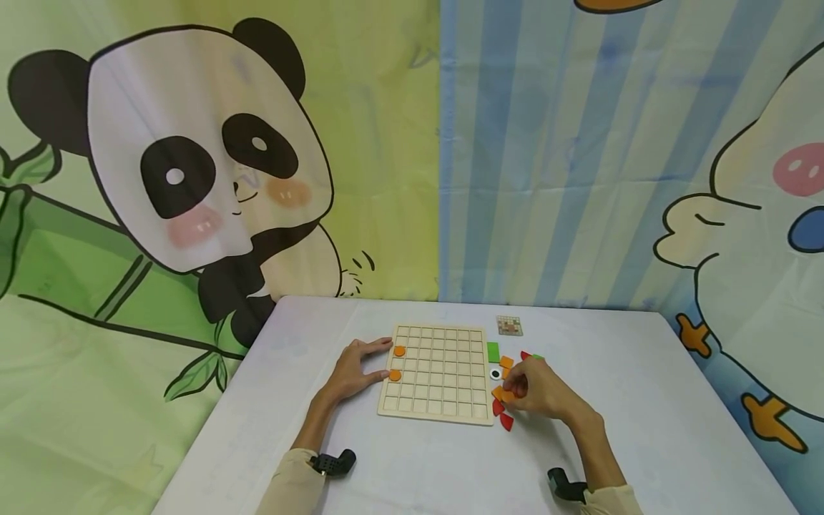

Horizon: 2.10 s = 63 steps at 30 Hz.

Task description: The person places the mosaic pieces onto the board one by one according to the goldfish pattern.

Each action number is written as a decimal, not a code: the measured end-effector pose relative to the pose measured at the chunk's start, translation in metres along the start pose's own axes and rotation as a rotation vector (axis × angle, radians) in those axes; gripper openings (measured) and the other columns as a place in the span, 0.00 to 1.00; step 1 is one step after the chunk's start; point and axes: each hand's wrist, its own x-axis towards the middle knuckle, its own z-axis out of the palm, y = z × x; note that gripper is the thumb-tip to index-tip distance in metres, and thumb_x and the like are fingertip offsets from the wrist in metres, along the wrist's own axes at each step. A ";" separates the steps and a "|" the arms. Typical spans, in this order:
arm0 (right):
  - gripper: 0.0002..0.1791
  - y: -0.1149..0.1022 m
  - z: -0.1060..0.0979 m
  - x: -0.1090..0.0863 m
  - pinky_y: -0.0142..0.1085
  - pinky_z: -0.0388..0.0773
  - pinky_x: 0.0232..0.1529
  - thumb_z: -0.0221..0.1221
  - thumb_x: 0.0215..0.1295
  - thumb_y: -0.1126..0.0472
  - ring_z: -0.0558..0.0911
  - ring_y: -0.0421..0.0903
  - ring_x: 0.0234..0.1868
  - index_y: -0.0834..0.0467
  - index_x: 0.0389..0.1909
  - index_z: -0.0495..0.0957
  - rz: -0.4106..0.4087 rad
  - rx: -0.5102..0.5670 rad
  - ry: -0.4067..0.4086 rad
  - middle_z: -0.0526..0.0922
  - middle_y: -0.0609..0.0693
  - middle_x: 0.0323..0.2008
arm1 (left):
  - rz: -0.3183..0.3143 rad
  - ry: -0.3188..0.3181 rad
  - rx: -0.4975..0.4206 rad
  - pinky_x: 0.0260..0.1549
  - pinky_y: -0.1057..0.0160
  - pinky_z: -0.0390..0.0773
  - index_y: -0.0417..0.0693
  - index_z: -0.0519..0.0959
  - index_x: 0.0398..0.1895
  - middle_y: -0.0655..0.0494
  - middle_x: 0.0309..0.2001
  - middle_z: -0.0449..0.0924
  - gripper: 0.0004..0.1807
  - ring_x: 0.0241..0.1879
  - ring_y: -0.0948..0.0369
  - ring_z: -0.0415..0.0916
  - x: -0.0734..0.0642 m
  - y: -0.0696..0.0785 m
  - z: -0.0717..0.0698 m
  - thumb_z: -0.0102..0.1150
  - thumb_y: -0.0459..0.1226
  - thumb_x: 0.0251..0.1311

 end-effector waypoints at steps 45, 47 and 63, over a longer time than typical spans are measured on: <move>0.10 -0.024 0.018 0.025 0.31 0.80 0.34 0.81 0.56 0.66 0.80 0.42 0.31 0.58 0.37 0.90 -0.106 0.031 -0.018 0.86 0.48 0.30 | 0.001 -0.007 0.011 0.57 0.54 0.70 0.58 0.80 0.75 0.65 0.78 0.77 0.37 0.52 0.59 0.73 0.000 -0.005 0.000 0.81 0.47 0.62; 0.10 -0.025 0.019 0.027 0.31 0.80 0.35 0.81 0.56 0.66 0.80 0.42 0.31 0.59 0.37 0.90 -0.111 0.039 -0.023 0.86 0.48 0.31 | -0.002 -0.003 0.011 0.57 0.54 0.70 0.58 0.80 0.75 0.65 0.78 0.77 0.37 0.52 0.59 0.73 0.000 -0.005 0.000 0.81 0.47 0.62; 0.08 -0.031 0.026 0.041 0.31 0.82 0.36 0.78 0.60 0.67 0.81 0.39 0.32 0.59 0.38 0.91 -0.147 0.035 -0.048 0.89 0.48 0.34 | -0.014 0.002 0.009 0.57 0.53 0.69 0.59 0.81 0.75 0.67 0.78 0.77 0.36 0.52 0.61 0.72 0.000 -0.005 0.001 0.81 0.46 0.62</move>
